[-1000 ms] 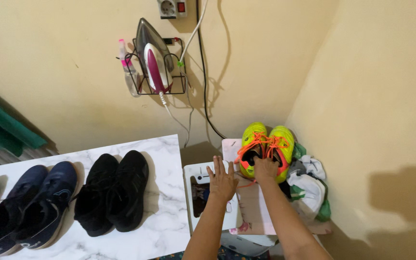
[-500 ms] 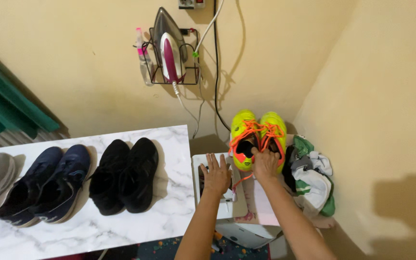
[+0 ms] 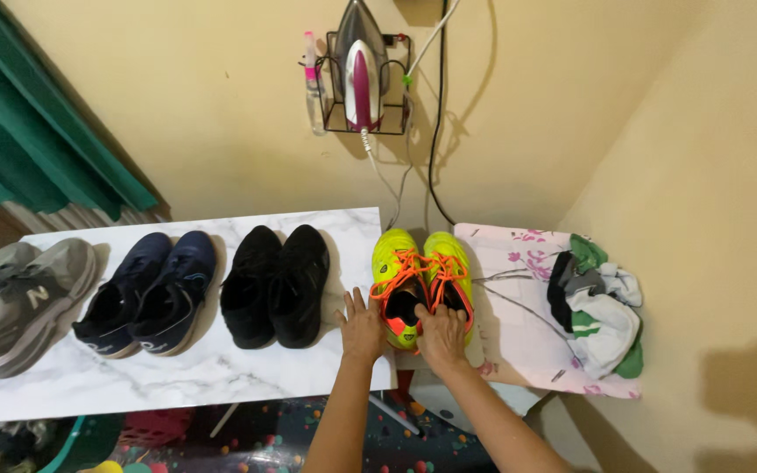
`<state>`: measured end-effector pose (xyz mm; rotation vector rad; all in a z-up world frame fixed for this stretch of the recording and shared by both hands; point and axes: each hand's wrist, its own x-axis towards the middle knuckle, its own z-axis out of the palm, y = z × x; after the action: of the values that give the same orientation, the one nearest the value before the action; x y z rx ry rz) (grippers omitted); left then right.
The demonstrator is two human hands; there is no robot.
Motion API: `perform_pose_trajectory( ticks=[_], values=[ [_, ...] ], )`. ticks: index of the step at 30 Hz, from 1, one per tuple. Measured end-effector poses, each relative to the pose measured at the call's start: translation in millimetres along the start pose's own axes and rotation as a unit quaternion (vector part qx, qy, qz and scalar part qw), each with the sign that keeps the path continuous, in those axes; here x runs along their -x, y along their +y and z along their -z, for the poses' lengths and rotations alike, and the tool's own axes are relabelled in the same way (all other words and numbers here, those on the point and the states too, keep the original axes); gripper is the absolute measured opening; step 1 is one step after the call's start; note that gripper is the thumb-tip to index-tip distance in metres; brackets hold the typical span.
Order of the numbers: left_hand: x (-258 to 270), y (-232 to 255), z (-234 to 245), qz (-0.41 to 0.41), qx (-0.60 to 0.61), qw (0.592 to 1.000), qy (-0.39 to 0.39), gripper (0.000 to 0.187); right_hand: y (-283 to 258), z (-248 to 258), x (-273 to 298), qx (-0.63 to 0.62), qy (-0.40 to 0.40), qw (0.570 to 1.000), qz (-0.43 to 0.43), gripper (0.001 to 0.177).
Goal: The person removes the orange laces from a pair of yellow sneakers on a white table, then threads the same laces back through the eyelets and ties them. Other shoes remain on the table while the person works on the yellow pair.
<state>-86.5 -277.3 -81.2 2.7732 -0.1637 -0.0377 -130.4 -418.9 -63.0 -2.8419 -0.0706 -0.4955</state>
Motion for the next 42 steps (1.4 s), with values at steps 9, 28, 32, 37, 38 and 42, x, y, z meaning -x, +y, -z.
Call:
perform_pose_trajectory(
  ticks=[9,28,32,37,38,42],
  values=[
    [8,-7,-1,-0.027,0.028,0.999,-0.01,0.056,0,-22,12,0.021,0.001,0.999,0.03,0.046],
    [2,55,9,-0.256,0.115,0.931,0.233,0.019,68,-8,-62,-0.107,0.034,0.993,-0.032,0.029],
    [-9,70,-7,-0.271,0.046,0.935,0.222,0.025,89,-24,-69,-0.139,-0.011,0.989,-0.043,0.015],
    [-26,82,-21,-0.227,0.023,0.957,0.179,0.027,104,-24,-78,-0.22,-0.081,0.971,-0.039,0.02],
    [-31,83,-21,-0.207,0.026,0.965,0.158,0.021,105,-24,-80,-0.236,-0.083,0.968,-0.039,0.02],
    [-43,89,-22,-0.154,0.028,0.977,0.144,0.015,109,-23,-84,-0.309,-0.122,0.942,-0.045,0.024]
  ],
)
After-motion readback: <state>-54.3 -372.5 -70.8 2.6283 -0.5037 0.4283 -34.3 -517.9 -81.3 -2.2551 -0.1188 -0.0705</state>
